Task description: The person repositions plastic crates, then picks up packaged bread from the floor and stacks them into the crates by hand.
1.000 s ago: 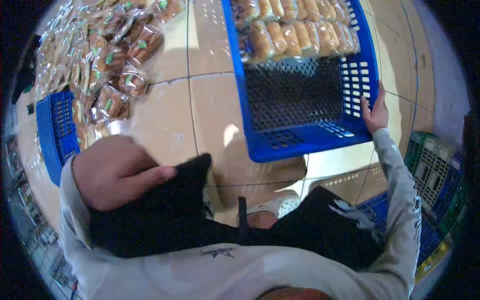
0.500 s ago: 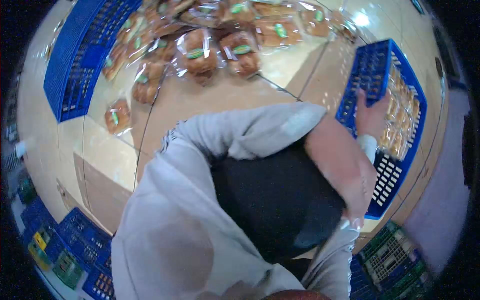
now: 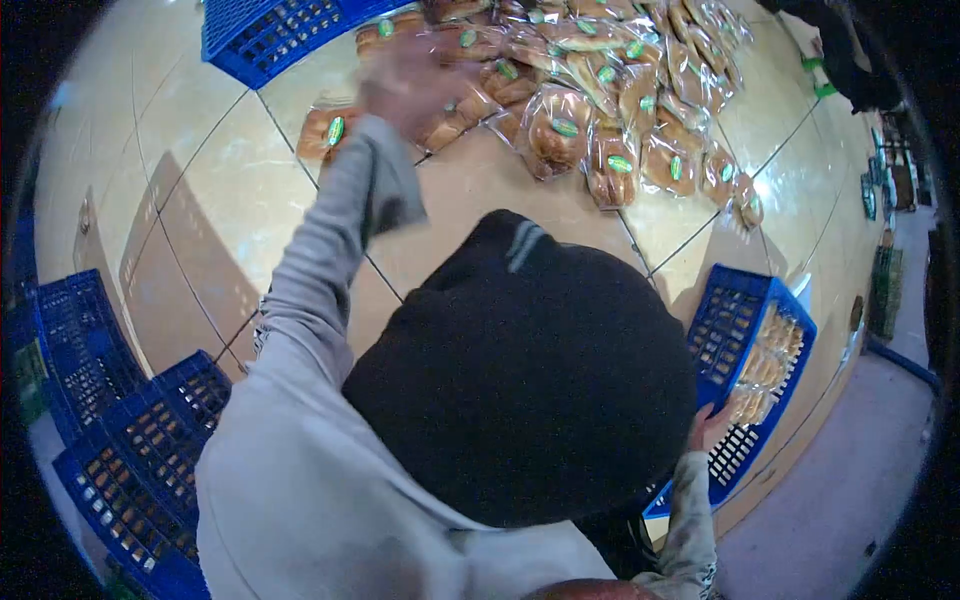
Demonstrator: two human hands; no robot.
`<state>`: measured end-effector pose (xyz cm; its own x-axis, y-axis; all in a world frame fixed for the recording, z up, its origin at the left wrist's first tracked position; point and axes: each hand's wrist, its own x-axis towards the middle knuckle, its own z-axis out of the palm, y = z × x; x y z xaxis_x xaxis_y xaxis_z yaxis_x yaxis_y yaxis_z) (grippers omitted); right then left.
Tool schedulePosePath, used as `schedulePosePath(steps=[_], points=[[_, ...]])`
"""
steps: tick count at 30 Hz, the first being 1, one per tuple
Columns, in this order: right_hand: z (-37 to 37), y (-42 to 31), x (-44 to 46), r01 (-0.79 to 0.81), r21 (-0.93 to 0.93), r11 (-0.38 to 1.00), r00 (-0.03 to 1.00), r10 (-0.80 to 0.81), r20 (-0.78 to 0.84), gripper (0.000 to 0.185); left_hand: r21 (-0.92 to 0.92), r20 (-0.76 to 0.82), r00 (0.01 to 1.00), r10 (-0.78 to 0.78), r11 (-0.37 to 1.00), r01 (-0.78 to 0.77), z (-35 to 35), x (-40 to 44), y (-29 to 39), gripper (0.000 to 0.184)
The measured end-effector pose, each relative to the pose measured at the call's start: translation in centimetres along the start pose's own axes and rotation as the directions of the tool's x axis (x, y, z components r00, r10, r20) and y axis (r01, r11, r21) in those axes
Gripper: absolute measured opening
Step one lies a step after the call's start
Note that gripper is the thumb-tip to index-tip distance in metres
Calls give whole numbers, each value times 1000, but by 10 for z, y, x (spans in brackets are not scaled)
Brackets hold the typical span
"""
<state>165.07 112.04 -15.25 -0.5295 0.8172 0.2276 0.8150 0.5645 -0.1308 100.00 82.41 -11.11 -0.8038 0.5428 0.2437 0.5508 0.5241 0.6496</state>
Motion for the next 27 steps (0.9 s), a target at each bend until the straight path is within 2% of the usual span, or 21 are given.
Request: schedulePosePath(steps=[1,3,6,7,8,10,11,13,16,17,20,21,22,24,25,26,27], points=[[-11,-11,-2,56,-10,998,998,-56,-1,52,-9,-94,968,-233,972,234,0,8,-65,61],[-15,-1,-16,111,-8,994,994,-111,-9,52,340,-146,924,-353,859,382,20,12,-190,72],[-18,7,-24,176,11,984,984,-176,1,53,248,200,799,-567,818,518,19,6,-133,82],[-27,-12,-25,103,60,993,993,-106,57,54,545,325,923,-205,838,-5,62,10,-178,66],[-36,-31,-25,24,101,995,993,-35,113,56,532,263,907,-328,834,147,69,8,-148,68],[-32,-30,-36,212,12,977,977,-212,13,56,481,152,813,-562,761,435,69,-11,-64,74],[-39,-39,-40,151,82,985,986,-157,59,56,510,188,846,-499,786,350,76,-14,-61,85],[-47,-49,-47,57,230,971,988,-89,130,55,483,193,889,-415,829,283,91,-26,-58,87],[-54,-36,-63,129,110,986,973,-147,176,56,495,251,919,-305,856,148,103,-44,-60,88],[-58,-31,-66,105,180,978,951,-152,270,61,473,270,920,-286,871,132,109,-57,-59,87],[-65,-43,-63,112,307,945,934,-205,291,64,485,308,911,-273,869,96,112,-93,-22,84],[-67,-55,-54,281,299,912,921,-344,184,65,479,309,912,-270,873,96,110,-101,-6,83],[-71,-59,-55,260,201,945,944,-292,154,62,469,319,909,-268,878,94,110,-105,2,82],[-60,-83,-50,353,224,908,932,-362,-1,60,416,207,948,-241,899,138,124,-116,-8,75],[-30,-87,-74,7,376,927,989,-63,137,65,355,142,966,-217,922,155,124,-120,-8,72],[0,-89,-84,-111,416,903,987,50,155,66,290,58,980,-188,943,164,121,-117,-9,69],[12,-137,-66,-98,413,905,987,35,158,67,326,-34,977,-209,922,209,111,-116,-10,65]])
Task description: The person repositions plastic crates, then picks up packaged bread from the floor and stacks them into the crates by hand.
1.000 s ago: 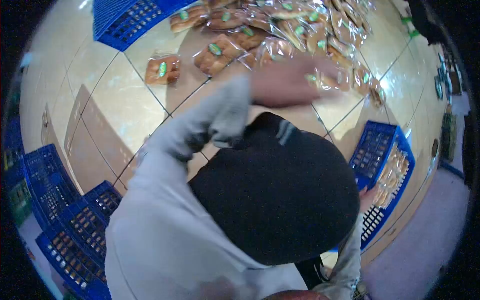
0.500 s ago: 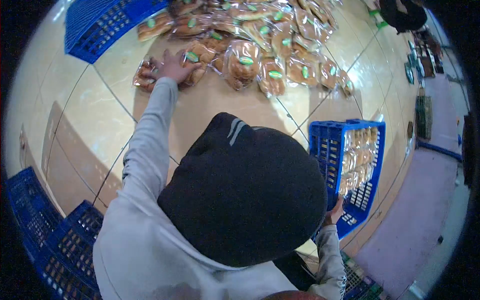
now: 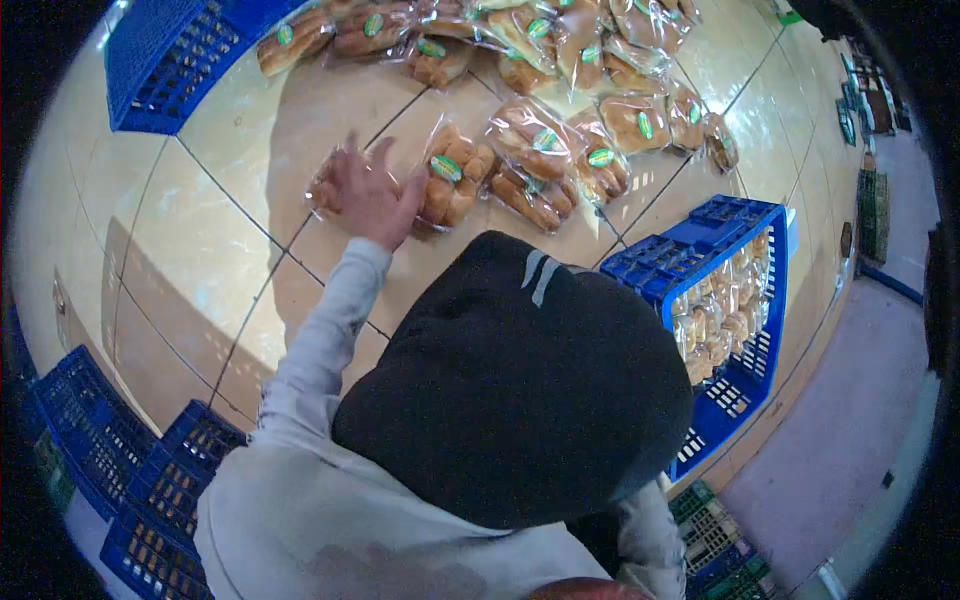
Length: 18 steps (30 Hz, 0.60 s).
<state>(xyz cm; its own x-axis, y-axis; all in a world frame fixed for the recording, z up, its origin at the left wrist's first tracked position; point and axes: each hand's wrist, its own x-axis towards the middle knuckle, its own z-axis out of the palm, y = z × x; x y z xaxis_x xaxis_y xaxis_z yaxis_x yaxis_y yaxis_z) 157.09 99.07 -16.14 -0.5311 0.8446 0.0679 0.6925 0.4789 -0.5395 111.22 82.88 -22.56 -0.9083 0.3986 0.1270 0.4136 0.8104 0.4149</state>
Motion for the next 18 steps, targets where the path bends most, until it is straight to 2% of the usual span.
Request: schedulePosePath(steps=[1,3,4,5,6,7,9,11,12,14,15,16,18], points=[[32,-39,22,26,6,1000,999,-27,27,69,28,-89,995,-47,998,50,-14,-3,-6,61],[109,-111,60,31,36,999,998,-33,51,71,21,-116,992,-57,998,59,-15,-4,-46,59],[146,-146,80,9,41,999,999,-11,51,73,194,34,970,-241,954,230,-16,-7,-56,73],[183,-180,98,-30,24,999,998,28,54,74,269,63,970,-234,940,210,-15,-10,-71,79],[212,-210,114,-81,-10,997,996,82,38,76,233,183,953,-241,953,196,-40,-8,-66,82],[234,-236,123,-141,-66,988,990,143,22,77,256,190,864,-465,873,414,-64,-5,-36,86],[256,-270,130,-200,-119,973,980,199,-17,80,201,260,887,-381,920,336,-51,-3,-53,88],[261,-286,128,-177,-126,976,984,171,-56,85,-90,207,961,-185,974,207,-16,-1,-90,86],[260,-284,132,-174,37,984,985,174,7,86,-238,160,983,-94,962,131,-4,2,-99,86],[255,-272,137,-166,336,927,981,121,149,87,-208,-54,998,26,977,-37,-1,5,-99,82],[249,-266,136,-155,384,910,983,101,156,87,-181,-163,984,77,978,-106,3,2,-102,81],[242,-258,135,-139,433,891,984,76,160,88,-228,-159,986,48,970,-84,8,-1,-109,76],[227,-240,149,-18,591,806,992,-58,109,83,-496,-64,988,-137,864,87,33,0,-124,65]])
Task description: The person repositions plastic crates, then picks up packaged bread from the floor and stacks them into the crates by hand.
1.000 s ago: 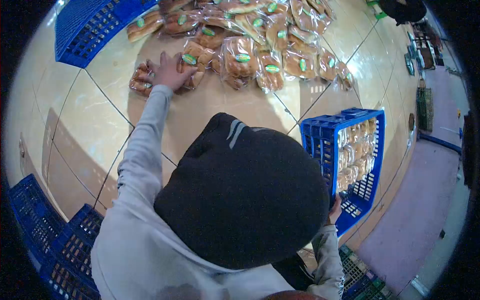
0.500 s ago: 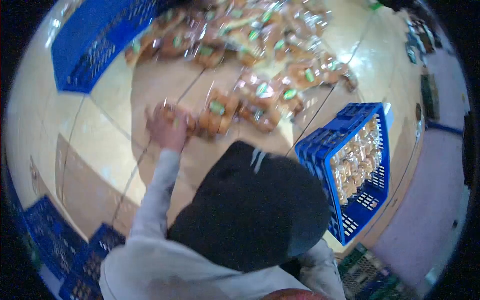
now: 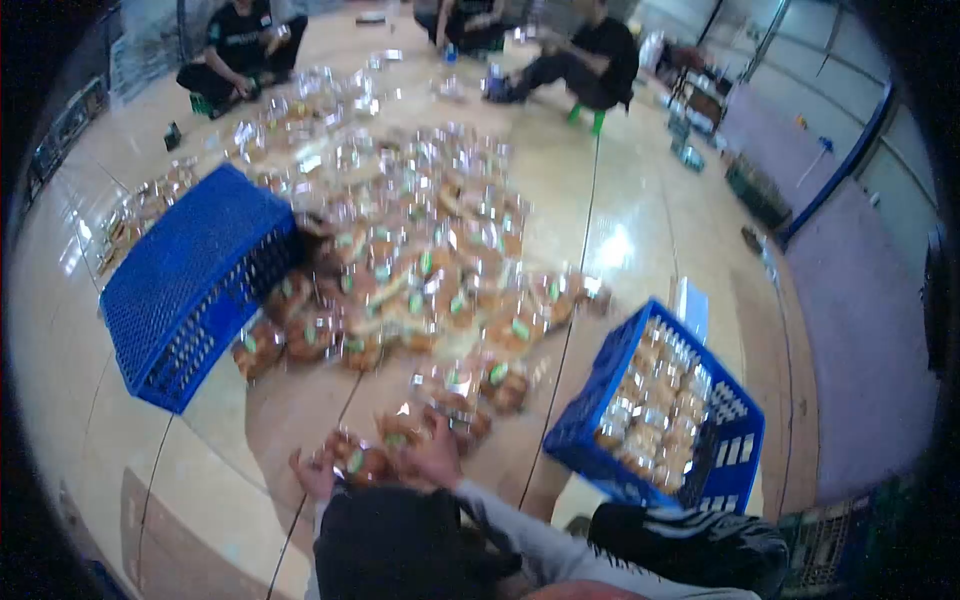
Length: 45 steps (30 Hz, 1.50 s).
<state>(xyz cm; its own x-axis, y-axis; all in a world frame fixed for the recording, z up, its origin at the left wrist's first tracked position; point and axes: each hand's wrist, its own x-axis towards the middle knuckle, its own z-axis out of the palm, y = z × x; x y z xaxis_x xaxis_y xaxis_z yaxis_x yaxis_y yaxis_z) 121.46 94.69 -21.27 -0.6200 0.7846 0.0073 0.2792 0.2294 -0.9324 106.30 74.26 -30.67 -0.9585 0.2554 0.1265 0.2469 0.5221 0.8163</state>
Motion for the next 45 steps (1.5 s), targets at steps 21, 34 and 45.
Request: schedulePosePath(steps=[21,34,45], points=[[-121,3,2,-134,939,316,949,313,30,41,-276,748,140,649,496,-823,179,120,238,46],[-107,28,-27,-290,883,370,909,394,133,45,-217,785,597,164,976,16,144,36,153,40],[-69,-5,-16,24,727,686,994,63,-93,99,-466,791,479,380,882,69,51,12,210,62]])
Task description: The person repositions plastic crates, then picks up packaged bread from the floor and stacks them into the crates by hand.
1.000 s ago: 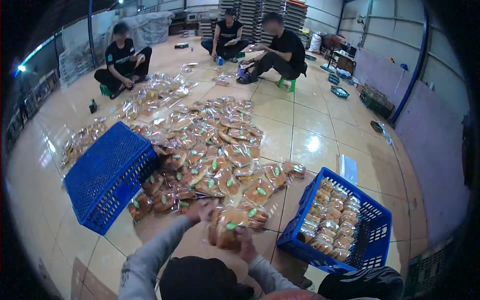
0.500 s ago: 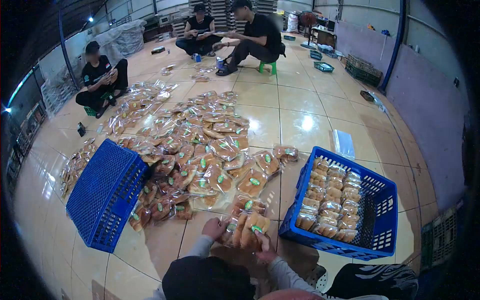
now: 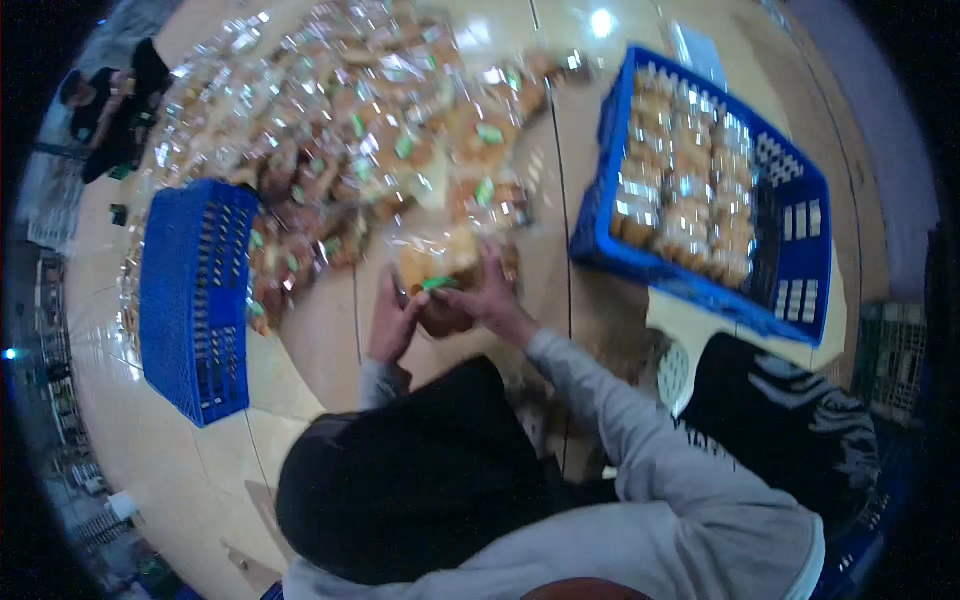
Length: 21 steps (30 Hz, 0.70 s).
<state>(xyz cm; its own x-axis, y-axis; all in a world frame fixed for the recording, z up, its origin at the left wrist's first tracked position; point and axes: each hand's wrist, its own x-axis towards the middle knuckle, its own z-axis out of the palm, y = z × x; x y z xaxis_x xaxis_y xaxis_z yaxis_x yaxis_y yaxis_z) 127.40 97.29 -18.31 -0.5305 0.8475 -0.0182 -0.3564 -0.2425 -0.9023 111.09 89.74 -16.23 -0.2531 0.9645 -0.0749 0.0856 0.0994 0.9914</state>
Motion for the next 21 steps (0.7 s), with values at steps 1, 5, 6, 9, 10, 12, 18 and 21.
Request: schedulePosePath(steps=[1,5,6,9,10,12,18,21], points=[[-6,7,-3,136,-231,963,989,-120,82,108,-100,24,1000,3,995,-1,7,-6,11,71],[3,3,-18,285,-296,911,935,-197,295,119,-61,112,984,-142,987,149,-22,-41,-8,80],[-1,17,-22,260,-322,910,929,-146,340,117,-87,130,981,-144,984,156,-23,-46,-9,78],[-16,43,-27,396,-483,781,863,-136,487,111,-124,94,986,-138,981,149,-18,-57,-23,72],[-19,51,-30,472,-531,704,830,-151,537,109,-130,72,988,-139,980,148,-16,-61,-30,69],[-19,55,-27,392,-519,759,855,-93,510,106,-144,23,991,-133,980,135,-14,-65,-45,65],[-32,-30,24,182,-628,757,896,136,424,103,-404,-205,964,-167,912,72,46,-76,-52,52],[-50,-59,85,216,-793,570,739,435,514,95,-713,-125,841,-526,637,293,89,-47,-58,47]])
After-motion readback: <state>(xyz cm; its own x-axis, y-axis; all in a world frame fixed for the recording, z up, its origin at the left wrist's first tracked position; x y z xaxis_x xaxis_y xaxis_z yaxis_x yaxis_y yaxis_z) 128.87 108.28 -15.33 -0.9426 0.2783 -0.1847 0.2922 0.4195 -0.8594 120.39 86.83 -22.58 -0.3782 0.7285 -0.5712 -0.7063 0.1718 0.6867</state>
